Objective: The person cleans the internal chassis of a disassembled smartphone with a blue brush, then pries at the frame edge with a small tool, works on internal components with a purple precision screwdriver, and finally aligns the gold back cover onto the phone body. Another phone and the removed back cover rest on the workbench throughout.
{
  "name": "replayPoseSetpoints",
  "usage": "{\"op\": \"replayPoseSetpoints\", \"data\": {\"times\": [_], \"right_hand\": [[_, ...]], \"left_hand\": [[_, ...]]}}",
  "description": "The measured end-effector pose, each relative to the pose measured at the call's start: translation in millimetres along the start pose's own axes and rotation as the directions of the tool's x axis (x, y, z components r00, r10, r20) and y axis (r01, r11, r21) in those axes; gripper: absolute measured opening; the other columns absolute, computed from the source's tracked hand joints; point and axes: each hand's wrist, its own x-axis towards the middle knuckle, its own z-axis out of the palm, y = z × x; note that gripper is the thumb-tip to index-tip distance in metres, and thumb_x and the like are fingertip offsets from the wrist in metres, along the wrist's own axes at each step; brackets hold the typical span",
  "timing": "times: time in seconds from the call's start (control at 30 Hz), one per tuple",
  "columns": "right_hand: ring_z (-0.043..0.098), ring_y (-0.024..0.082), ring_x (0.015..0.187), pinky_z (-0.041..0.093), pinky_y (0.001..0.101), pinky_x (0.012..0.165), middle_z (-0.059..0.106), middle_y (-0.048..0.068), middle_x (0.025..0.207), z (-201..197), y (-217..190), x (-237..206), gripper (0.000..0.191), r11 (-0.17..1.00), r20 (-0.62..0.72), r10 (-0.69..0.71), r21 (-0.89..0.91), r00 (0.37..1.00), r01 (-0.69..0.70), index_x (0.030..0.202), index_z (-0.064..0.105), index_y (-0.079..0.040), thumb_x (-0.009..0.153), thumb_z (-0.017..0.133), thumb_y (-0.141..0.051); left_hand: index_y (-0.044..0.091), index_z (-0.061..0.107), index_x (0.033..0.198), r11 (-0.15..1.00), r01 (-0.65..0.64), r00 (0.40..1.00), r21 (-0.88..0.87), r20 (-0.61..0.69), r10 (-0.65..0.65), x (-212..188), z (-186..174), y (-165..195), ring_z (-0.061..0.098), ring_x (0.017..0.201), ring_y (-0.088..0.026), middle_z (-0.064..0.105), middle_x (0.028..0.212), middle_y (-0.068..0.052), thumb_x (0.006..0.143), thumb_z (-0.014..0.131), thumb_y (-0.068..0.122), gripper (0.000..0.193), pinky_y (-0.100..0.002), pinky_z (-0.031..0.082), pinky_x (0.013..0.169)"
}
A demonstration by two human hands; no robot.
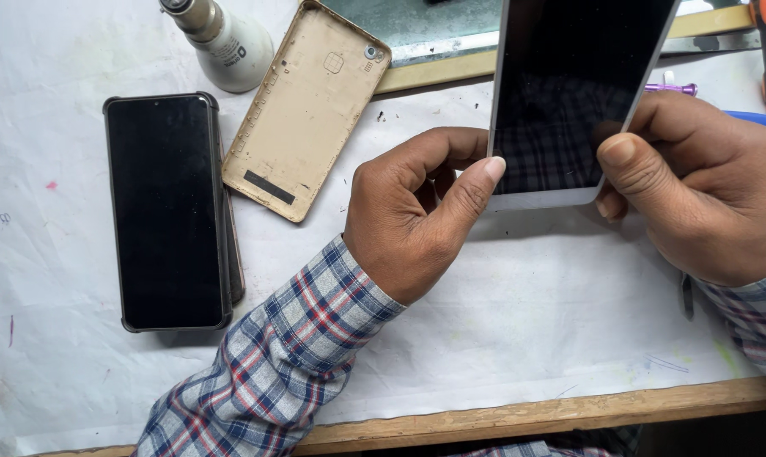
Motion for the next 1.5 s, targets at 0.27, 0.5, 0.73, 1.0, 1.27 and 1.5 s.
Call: {"op": "replayPoseSetpoints", "data": {"times": [0.27, 0.5, 0.73, 1.0, 1.27, 1.5], "right_hand": [[0.069, 0.011, 0.062, 0.056, 0.0216, 0.051, 0.066, 0.006, 0.073, 1.0, 1.8, -0.1, 0.030, 0.997, 0.012, -0.023, 0.077, 1.000, 0.022, 0.104, 0.065, 0.002, 0.107, 0.056, -0.026], [0.068, 0.010, 0.061, 0.056, 0.0202, 0.051, 0.065, 0.004, 0.074, 3.0, 3.5, 1.2, 0.028, 0.988, 0.023, -0.100, 0.117, 0.995, 0.097, 0.106, 0.065, 0.001, 0.107, 0.056, -0.025], [0.068, 0.009, 0.061, 0.056, 0.0206, 0.051, 0.064, 0.002, 0.072, 4.6, 4.1, 2.0, 0.028, 0.986, 0.041, -0.117, 0.126, 0.992, 0.111, 0.105, 0.066, 0.000, 0.108, 0.055, -0.025], [0.067, 0.008, 0.058, 0.055, 0.0198, 0.049, 0.062, 0.001, 0.069, 6.0, 2.8, 2.3, 0.028, 0.980, 0.045, -0.143, 0.149, 0.989, 0.135, 0.101, 0.066, -0.002, 0.109, 0.054, -0.026], [0.068, 0.008, 0.058, 0.055, 0.0201, 0.049, 0.062, 0.001, 0.066, 5.9, 3.8, 2.1, 0.028, 0.983, 0.045, -0.137, 0.131, 0.990, 0.130, 0.099, 0.066, -0.002, 0.109, 0.054, -0.026], [0.068, 0.009, 0.059, 0.055, 0.0205, 0.049, 0.062, 0.002, 0.068, 6.6, 7.3, 4.0, 0.028, 0.979, 0.048, -0.155, 0.143, 0.987, 0.147, 0.101, 0.065, -0.001, 0.109, 0.054, -0.025]], "left_hand": [[0.000, 0.073, 0.114, 1.000, -0.008, 1.000, -0.025, 0.004, 0.008, -1.0, -1.1, 0.9, 0.064, 0.067, -0.005, 0.073, 0.080, -0.003, 0.104, 0.066, 0.025, 0.028, -0.021, 0.055, 0.058], [0.001, 0.073, 0.113, 1.000, 0.009, 1.000, -0.029, 0.012, -0.008, -1.4, -3.8, 3.5, 0.064, 0.066, -0.005, 0.074, 0.080, -0.003, 0.103, 0.067, 0.025, 0.027, -0.021, 0.056, 0.057], [0.002, 0.073, 0.111, 1.000, 0.021, 0.999, -0.023, 0.026, -0.020, -2.2, -6.9, 5.4, 0.065, 0.069, -0.005, 0.073, 0.081, -0.003, 0.102, 0.068, 0.024, 0.024, -0.021, 0.056, 0.059], [0.001, 0.074, 0.111, 0.996, 0.073, 0.997, -0.054, 0.042, -0.071, -2.8, -8.9, 4.5, 0.065, 0.070, -0.006, 0.072, 0.080, -0.003, 0.101, 0.068, 0.022, 0.024, -0.022, 0.057, 0.062], [0.001, 0.074, 0.112, 0.997, 0.040, 0.998, -0.060, 0.041, -0.037, -2.8, -9.2, 3.7, 0.065, 0.071, -0.007, 0.073, 0.082, -0.002, 0.102, 0.068, 0.022, 0.024, -0.022, 0.057, 0.063], [0.002, 0.074, 0.111, 0.998, 0.044, 0.998, -0.046, 0.051, -0.042, -1.0, -8.3, 3.0, 0.064, 0.070, -0.006, 0.072, 0.080, -0.002, 0.102, 0.067, 0.024, 0.024, -0.022, 0.056, 0.062]]}}
